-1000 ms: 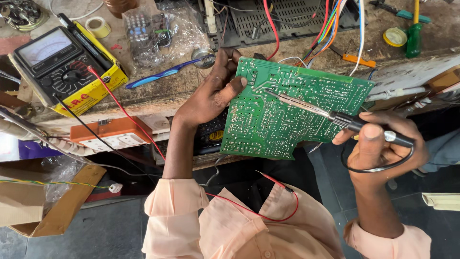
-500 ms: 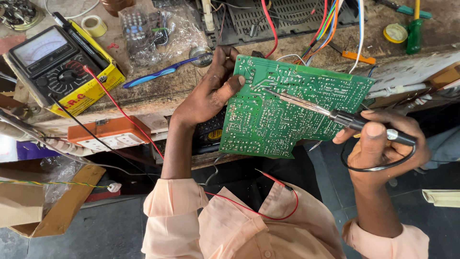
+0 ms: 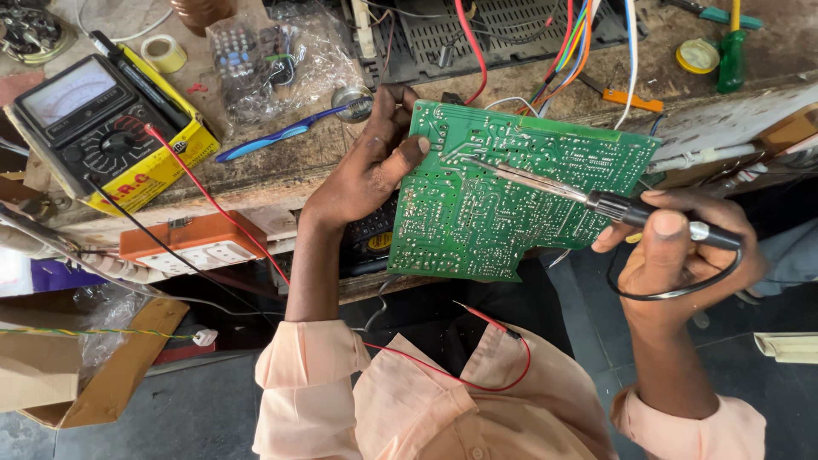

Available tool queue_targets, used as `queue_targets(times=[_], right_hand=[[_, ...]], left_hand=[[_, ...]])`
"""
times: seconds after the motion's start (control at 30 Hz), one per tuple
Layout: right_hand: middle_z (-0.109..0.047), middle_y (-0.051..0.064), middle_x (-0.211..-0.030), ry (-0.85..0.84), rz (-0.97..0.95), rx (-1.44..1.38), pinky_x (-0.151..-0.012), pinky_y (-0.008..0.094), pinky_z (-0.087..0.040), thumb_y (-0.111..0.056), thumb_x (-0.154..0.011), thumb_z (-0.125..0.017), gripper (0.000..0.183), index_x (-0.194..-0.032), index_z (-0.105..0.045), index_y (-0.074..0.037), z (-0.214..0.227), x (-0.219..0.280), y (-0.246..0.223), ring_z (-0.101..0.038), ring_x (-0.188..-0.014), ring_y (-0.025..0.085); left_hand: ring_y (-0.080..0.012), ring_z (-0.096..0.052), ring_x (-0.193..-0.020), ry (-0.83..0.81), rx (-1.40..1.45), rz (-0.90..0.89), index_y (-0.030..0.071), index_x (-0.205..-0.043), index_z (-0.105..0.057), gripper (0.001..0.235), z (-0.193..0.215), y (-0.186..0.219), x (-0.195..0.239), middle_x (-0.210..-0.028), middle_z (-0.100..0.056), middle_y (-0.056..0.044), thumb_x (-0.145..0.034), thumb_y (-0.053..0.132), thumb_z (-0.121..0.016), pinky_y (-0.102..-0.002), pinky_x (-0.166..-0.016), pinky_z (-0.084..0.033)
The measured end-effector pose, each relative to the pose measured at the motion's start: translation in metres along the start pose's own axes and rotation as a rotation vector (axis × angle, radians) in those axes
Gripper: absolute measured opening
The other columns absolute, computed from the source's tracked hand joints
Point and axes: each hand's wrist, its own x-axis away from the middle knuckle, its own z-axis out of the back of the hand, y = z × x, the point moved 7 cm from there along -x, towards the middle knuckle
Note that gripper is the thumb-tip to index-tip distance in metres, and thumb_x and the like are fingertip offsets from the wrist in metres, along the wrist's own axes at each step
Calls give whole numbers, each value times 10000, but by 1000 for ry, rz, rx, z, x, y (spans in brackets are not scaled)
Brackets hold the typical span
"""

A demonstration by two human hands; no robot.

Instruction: The person holds a green circuit board and uses a soldering iron to work on specific connection points. They also use a multimeter to test electrical continuity on the board and handle a separate power supply unit with attached wires.

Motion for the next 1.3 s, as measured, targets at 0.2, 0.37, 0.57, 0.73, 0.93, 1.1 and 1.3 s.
queue_targets(times=[0.2, 0.37, 0.57, 0.73, 0.93, 1.1, 1.3], right_hand=[[-648, 225, -984, 34, -94, 39, -555, 360, -579, -189, -1173, -611, 262, -1184, -548, 65, 15, 11, 10, -692, -639, 299], [-608, 182, -1159, 230, 25, 100, -603, 349, -639, -203, -1217, -577, 284, -1374, -386, -63, 82, 7, 23, -652, -764, 242], [-612, 202, -1087, 270, -36, 172, -611, 328, -604, -131, -1256, -596, 247, -1350, -407, -5, 146, -44, 74, -678, -759, 230], [-679, 199, -948, 102, -64, 199, -650, 315, -599, -150, -1253, -600, 222, -1254, -505, 51, 148, -66, 107, -698, -716, 223], [-672, 187, -929, 51, -27, 211, -658, 309, -603, -158, -1251, -599, 245, -1207, -522, 70, 145, -68, 124, -707, -717, 220], [-671, 189, -937, 48, -23, 221, -662, 303, -598, -153, -1256, -597, 248, -1228, -504, 75, 144, -65, 129, -709, -727, 220], [-661, 175, -920, 58, -61, 214, -660, 305, -598, -164, -1254, -599, 249, -1235, -516, 70, 144, -63, 132, -704, -720, 221]], left_hand=[[-209, -493, -1214, 15, -50, -14, 25, -1409, -330, 470, 1, 9, 1, -1267, -505, -112, -1040, 213, -551, -373, -1064, -433], [-175, -446, -1157, 15, -112, -34, 23, -1323, -368, 352, 4, 7, -1, -1213, -449, -91, -1051, 169, -538, -329, -1029, -413], [-136, -464, -1026, 39, -99, 41, 44, -1292, -380, 337, 6, -1, 1, -1148, -468, -68, -1021, 169, -536, -299, -885, -422], [-135, -444, -1033, 62, -137, 27, 44, -1308, -418, 352, 7, 1, 1, -1161, -417, -50, -1016, 189, -551, -286, -904, -404], [-135, -447, -955, 83, -110, 101, 57, -1287, -413, 412, 7, 1, 1, -1129, -422, -35, -970, 268, -571, -286, -807, -394], [-133, -447, -1071, 54, -125, 31, 48, -1288, -428, 386, 7, 2, 1, -1198, -404, -34, -1008, 273, -568, -282, -929, -405], [-129, -454, -1038, 70, -101, 83, 65, -1290, -404, 428, 7, 0, 2, -1177, -434, -48, -977, 299, -578, -280, -884, -402]])
